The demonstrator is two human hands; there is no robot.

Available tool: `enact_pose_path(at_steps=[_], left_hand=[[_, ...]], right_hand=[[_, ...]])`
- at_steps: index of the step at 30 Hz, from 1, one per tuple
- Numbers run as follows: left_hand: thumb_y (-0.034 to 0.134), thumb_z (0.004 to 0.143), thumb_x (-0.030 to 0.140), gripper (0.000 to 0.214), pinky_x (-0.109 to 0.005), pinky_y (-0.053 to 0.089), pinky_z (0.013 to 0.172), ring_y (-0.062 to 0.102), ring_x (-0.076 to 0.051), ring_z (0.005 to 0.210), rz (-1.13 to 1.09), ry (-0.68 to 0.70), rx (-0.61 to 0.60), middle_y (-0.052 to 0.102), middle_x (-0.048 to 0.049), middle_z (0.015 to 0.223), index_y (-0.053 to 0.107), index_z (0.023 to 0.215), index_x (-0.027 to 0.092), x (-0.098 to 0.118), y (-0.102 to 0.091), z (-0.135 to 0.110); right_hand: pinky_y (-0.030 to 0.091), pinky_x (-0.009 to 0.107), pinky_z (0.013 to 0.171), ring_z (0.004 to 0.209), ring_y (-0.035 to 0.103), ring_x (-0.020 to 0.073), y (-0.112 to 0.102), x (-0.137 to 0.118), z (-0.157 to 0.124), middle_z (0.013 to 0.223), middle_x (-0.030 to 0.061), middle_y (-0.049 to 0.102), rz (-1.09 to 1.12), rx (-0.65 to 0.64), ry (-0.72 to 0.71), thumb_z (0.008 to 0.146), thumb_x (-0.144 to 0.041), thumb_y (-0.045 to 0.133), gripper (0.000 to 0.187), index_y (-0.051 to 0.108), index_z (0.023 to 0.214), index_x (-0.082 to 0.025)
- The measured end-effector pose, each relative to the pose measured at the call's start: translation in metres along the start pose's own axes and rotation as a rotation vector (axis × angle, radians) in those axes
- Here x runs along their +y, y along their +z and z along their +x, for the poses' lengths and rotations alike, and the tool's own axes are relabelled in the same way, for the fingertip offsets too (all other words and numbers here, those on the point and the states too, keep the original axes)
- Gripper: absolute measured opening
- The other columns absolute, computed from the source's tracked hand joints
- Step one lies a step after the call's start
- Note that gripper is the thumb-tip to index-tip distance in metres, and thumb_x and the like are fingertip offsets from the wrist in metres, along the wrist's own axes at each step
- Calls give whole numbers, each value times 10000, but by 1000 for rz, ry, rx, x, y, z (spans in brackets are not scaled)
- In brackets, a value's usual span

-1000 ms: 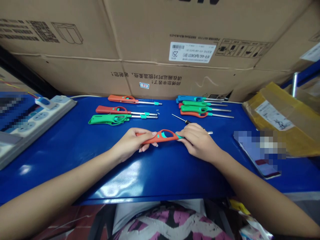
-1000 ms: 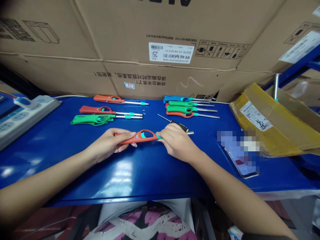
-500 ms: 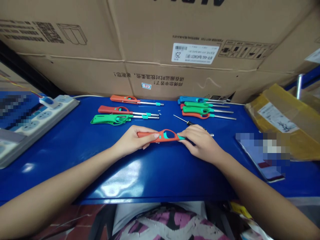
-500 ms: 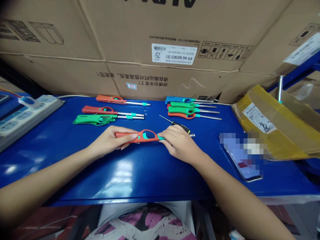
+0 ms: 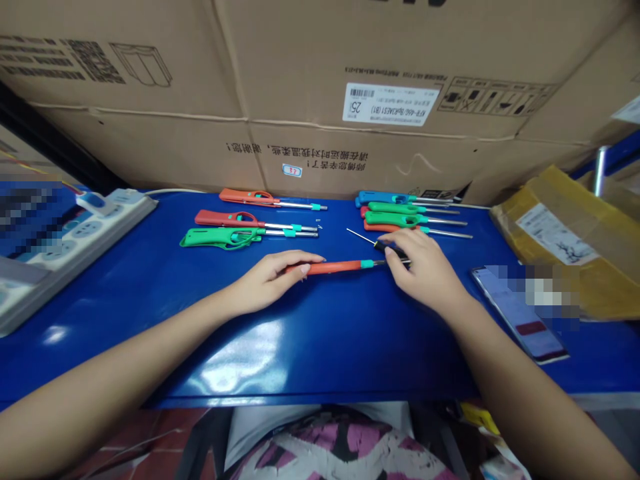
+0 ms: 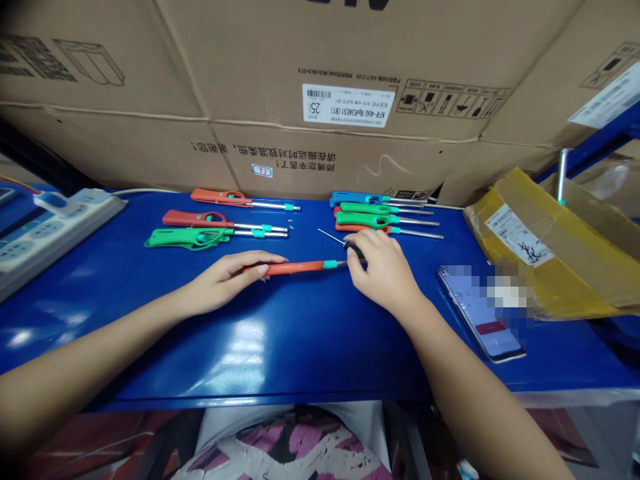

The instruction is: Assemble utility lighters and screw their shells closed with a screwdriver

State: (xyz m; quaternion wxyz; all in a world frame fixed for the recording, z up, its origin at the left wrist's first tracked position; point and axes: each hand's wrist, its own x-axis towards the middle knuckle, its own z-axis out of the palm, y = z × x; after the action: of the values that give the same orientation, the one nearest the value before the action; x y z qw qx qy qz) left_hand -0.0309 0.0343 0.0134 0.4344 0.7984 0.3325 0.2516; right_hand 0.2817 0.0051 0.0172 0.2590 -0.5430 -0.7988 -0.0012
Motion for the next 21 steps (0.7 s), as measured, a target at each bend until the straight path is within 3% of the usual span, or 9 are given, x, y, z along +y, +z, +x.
enact_pose_path(at_steps=[3, 6, 9, 14, 21], left_hand=[[530, 1019, 316, 349, -361, 491, 1042, 644, -218, 1155, 175, 163, -25, 686, -114, 1288, 643, 1314, 170, 0, 2, -2], [554, 1009, 285, 361, -346, 512, 1026, 645, -214, 1156, 263, 252, -93, 671, -125, 1281, 613, 1346, 171, -3, 3, -2], [568, 992, 247, 368, -345, 519, 1016, 635, -217, 1158, 342, 304, -127, 661, -131, 1270, 601, 1349, 166, -8, 3, -3], [626, 949, 261, 369, -393, 519, 992, 631, -251, 1118, 521, 300, -98, 673, -128, 1217, 632, 1303, 160, -4, -5, -3], [618, 934, 291, 305, -347, 551, 892, 675, -234, 973, 591, 169, -145, 678, -110, 1099, 693, 1188, 140, 4, -15, -6]], right_hand=[[518, 548, 920, 1105, 614, 371, 6, 15, -2, 1142, 170, 666, -65, 8, 71, 833, -132, 545, 314, 629, 1132, -176], [540, 538, 877, 1047, 625, 376, 10, 25, -6, 1062, 165, 657, -124, -61, 152, 758, -105, 557, 356, 615, 1103, -175], [550, 524, 832, 979, 644, 369, 10, 28, -11, 1018, 154, 663, -142, -137, 197, 773, -170, 595, 289, 609, 1062, -183], [560, 484, 796, 928, 670, 332, 13, 29, -9, 981, 126, 676, -53, -118, 163, 799, -169, 595, 183, 614, 979, -197], [584, 394, 770, 872, 695, 245, 29, 11, 0, 1057, 100, 709, 115, 0, 61, 929, -279, 588, 241, 665, 1139, -188]])
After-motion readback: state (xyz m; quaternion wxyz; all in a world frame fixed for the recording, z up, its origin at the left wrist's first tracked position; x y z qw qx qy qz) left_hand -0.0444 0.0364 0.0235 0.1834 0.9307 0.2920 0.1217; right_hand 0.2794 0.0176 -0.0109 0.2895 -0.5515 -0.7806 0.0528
